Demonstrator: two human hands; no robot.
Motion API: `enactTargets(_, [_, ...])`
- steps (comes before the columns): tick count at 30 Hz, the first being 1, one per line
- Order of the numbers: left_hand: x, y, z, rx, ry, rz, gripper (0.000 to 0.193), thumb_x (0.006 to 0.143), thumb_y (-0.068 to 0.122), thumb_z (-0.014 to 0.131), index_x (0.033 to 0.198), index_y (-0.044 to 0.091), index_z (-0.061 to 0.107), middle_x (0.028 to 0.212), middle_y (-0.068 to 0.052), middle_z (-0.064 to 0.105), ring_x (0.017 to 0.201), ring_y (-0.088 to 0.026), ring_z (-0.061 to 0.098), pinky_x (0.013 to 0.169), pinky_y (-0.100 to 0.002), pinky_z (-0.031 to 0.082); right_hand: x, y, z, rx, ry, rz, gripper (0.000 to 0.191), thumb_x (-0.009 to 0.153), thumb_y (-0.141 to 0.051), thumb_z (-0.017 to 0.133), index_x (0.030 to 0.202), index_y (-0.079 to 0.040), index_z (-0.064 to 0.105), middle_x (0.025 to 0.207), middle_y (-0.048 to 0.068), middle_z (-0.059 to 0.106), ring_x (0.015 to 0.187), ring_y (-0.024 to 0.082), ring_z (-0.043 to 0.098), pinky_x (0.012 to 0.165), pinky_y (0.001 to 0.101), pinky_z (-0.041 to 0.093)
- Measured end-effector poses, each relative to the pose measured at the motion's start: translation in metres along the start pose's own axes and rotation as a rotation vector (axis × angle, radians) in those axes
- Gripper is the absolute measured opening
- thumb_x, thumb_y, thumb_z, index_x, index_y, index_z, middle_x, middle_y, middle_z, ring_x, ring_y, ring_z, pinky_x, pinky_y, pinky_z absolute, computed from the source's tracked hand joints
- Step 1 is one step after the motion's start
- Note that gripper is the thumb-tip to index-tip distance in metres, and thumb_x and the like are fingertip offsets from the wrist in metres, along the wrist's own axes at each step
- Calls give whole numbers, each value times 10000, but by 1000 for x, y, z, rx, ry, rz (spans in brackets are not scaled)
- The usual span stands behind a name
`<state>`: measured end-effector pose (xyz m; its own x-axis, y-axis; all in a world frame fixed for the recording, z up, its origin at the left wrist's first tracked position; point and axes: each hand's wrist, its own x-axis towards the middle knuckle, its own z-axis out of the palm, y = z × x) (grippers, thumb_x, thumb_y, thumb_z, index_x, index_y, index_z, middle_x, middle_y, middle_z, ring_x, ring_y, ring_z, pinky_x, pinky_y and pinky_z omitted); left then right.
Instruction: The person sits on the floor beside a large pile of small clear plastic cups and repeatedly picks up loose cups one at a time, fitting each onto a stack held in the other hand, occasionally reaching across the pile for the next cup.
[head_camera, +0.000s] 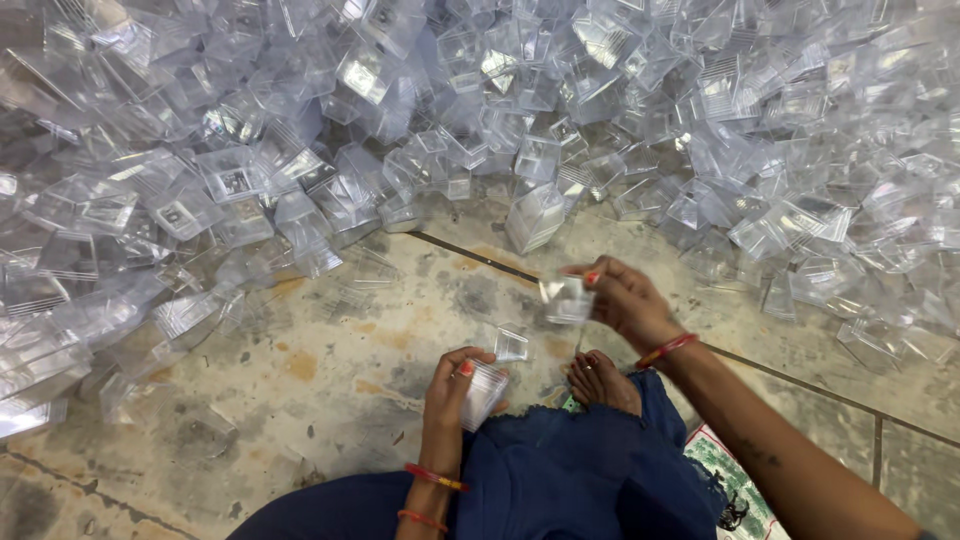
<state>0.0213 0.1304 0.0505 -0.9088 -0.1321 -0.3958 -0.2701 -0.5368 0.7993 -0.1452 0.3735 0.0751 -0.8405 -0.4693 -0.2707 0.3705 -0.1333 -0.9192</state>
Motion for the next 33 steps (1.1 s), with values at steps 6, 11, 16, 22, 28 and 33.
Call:
enactTargets(6, [-4,-2,15,402,20,399,610,958,221,697,1503,62,474,1283,-153,674,1166,-244,647,898,-383,585,-41,44,92,-446,20,9,401,1004,-320,556,1314,-89,662,1202,114,750,1116,218,726,993,388,564])
enactTargets(11, [-5,7,10,170,92,158,519,922,261,634,1404,78,573,1301,-110,663,1078,-226,692,689,-366,672,-46,42,85,-606,-141,-108,426,1033,-312,525,1355,-56,634,1329,96,709,1230,208,661,1040,365,502])
enactTargets(16, [1,11,9,29,170,67,457,942,309,591,1327,63,582,1280,-99,680,1036,-270,755,671,-353,637,37,-18,-27,-336,577,-407,321,1028,-107,577,1330,-20,510,1269,143,602,961,205,711,719,349,633])
enactTargets(22, [5,4,5,91,131,47,416,936,291,608,1290,71,613,1258,-83,694,1033,-219,724,708,-355,654,104,-33,-83,-934,722,-187,562,914,-137,679,1387,-38,393,1343,155,560,891,357,720,676,472,591])
enactTargets(28, [6,-11,-2,128,150,54,339,946,261,627,1223,70,659,1241,-78,697,1021,-186,691,699,-345,648,98,-19,-93,-1436,724,-303,574,813,-204,838,1284,-65,541,1285,253,561,914,440,664,763,505,549])
enactTargets(33, [7,-13,0,253,135,154,300,949,199,658,1208,52,691,1211,-94,709,1049,-170,659,813,-343,581,67,-30,-73,-1392,467,-110,595,675,-391,888,1167,-137,671,1099,97,743,851,256,746,774,423,578])
